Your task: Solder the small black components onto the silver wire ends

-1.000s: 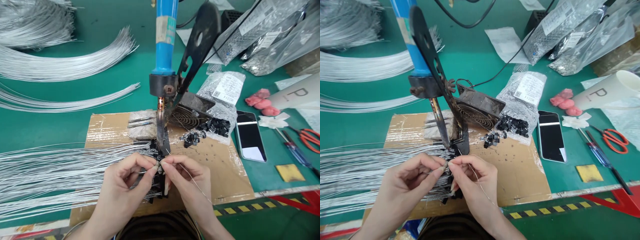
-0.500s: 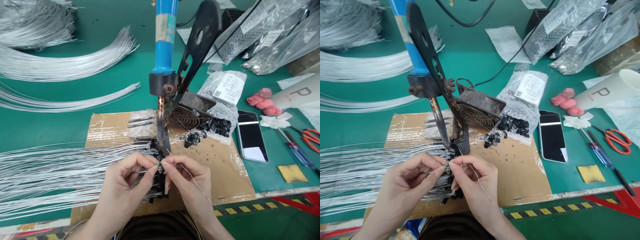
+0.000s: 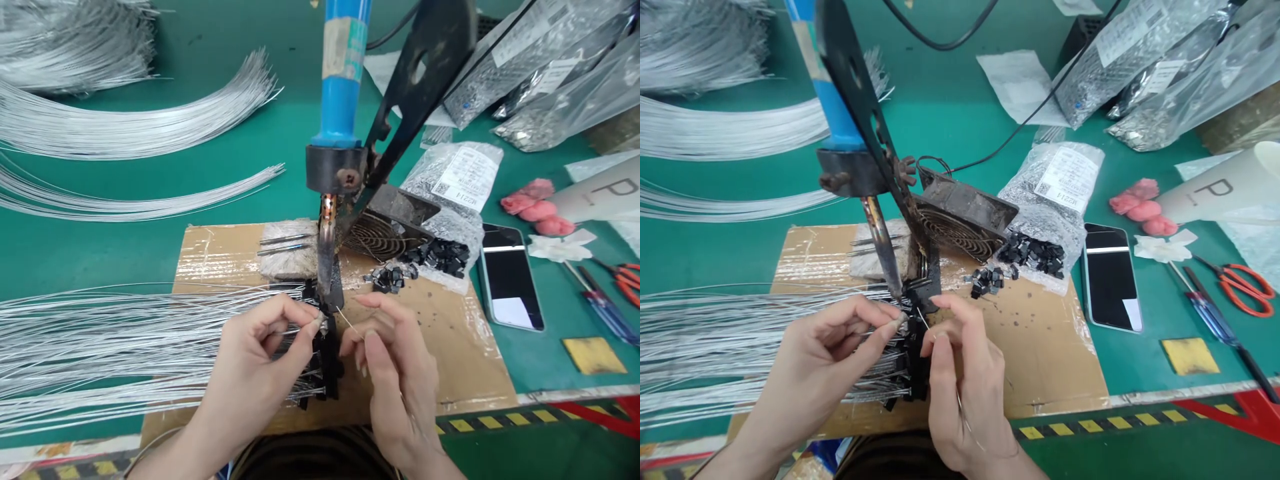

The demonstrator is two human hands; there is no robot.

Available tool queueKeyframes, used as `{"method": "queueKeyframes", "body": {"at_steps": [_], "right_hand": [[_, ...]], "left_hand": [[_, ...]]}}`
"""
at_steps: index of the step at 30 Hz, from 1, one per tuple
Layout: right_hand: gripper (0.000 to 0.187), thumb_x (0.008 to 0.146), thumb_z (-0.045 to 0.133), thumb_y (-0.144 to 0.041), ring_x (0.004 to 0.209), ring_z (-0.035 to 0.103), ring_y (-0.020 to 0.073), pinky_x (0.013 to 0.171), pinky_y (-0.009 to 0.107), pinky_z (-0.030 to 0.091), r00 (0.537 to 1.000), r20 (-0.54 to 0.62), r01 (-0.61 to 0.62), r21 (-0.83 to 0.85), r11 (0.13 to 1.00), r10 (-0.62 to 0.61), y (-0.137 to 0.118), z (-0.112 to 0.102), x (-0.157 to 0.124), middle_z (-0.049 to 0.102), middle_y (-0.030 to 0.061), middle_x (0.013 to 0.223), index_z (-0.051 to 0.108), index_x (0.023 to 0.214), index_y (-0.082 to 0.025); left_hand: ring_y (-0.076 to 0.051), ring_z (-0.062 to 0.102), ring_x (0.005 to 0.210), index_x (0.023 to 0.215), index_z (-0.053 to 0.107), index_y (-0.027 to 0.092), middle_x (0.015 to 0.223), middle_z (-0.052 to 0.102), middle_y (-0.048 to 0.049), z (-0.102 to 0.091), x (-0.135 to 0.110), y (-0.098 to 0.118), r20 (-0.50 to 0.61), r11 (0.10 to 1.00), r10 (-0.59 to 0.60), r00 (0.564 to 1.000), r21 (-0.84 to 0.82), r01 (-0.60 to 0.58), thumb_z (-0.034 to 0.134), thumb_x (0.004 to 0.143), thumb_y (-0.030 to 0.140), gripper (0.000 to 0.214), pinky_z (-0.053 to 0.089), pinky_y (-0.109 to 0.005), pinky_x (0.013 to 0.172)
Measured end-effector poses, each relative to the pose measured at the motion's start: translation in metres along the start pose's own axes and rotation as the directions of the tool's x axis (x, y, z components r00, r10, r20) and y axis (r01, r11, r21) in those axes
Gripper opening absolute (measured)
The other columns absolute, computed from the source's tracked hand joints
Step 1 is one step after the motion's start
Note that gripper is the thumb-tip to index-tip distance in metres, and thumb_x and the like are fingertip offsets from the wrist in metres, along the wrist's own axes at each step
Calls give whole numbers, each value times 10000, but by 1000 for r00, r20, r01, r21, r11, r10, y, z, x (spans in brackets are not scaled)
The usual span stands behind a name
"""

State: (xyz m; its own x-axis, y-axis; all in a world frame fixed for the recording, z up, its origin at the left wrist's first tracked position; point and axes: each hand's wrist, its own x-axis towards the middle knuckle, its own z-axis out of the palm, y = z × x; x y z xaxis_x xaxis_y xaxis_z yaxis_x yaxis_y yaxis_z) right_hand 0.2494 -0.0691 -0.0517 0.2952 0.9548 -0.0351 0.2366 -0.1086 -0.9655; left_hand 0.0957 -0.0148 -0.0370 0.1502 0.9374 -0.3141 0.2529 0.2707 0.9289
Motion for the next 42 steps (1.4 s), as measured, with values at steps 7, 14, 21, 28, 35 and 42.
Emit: {"method": "queueKeyframes", "body": {"at_steps": [7, 14, 21, 28, 35, 42], "right_hand": [[196, 1010, 550, -149, 688, 533, 137, 654, 275, 448, 982, 103, 174, -136, 975, -161, 3, -9, 8, 546, -20, 784, 523, 837, -237], [197, 976, 623, -124, 1150, 723, 216, 975, 337, 541, 990, 75, 119, 38, 992, -121, 1, -8, 9, 763, 60, 1198, 558, 836, -246], [209, 953, 652, -164, 1101, 776, 221, 929, 324, 579, 999, 38, -30, 129, 991, 25, -6, -2, 10, 819, 58, 1185, 568, 781, -250], [218, 929, 685, -167, 1072, 789, 227, 891, 328, 612, 998, 17, -70, 182, 981, 68, -8, 0, 15, 832, 68, 1150, 585, 754, -250], [213, 927, 690, -163, 1078, 785, 236, 867, 333, 597, 999, 3, -38, 184, 982, 38, -8, -1, 18, 832, 43, 1134, 600, 759, -258], [209, 937, 684, -156, 1081, 787, 224, 855, 310, 598, 1000, 2, -17, 190, 982, 17, -9, -2, 18, 834, 44, 1121, 605, 767, -248]], "left_hand": [[-115, 639, 615, 731, 705, 193, 836, 797, -35, -2, 5, 9, -23, 998, 19, 1000, 58, -18, 710, 853, 213, 124, 433, -206, 530], [-116, 615, 599, 738, 706, 193, 820, 785, -35, -3, 10, 9, -27, 998, 14, 1000, 67, -12, 710, 859, 225, 125, 413, -212, 518], [-101, 555, 583, 759, 709, 193, 760, 736, 2, -4, 14, 12, -37, 999, 26, 999, 32, -25, 725, 856, 202, 98, 391, -214, 528], [-98, 522, 577, 768, 707, 198, 793, 752, 0, -4, 15, 12, -47, 999, 35, 998, 33, -33, 727, 868, 197, 102, 350, -228, 518], [-108, 605, 635, 773, 706, 208, 868, 785, -7, -5, 15, 13, -51, 1000, 21, 998, 12, -21, 723, 878, 204, 106, 393, -218, 542], [-114, 617, 643, 777, 709, 210, 855, 786, -5, -5, 14, 14, -49, 1000, 26, 998, 9, -26, 725, 881, 198, 106, 403, -223, 548]]}}
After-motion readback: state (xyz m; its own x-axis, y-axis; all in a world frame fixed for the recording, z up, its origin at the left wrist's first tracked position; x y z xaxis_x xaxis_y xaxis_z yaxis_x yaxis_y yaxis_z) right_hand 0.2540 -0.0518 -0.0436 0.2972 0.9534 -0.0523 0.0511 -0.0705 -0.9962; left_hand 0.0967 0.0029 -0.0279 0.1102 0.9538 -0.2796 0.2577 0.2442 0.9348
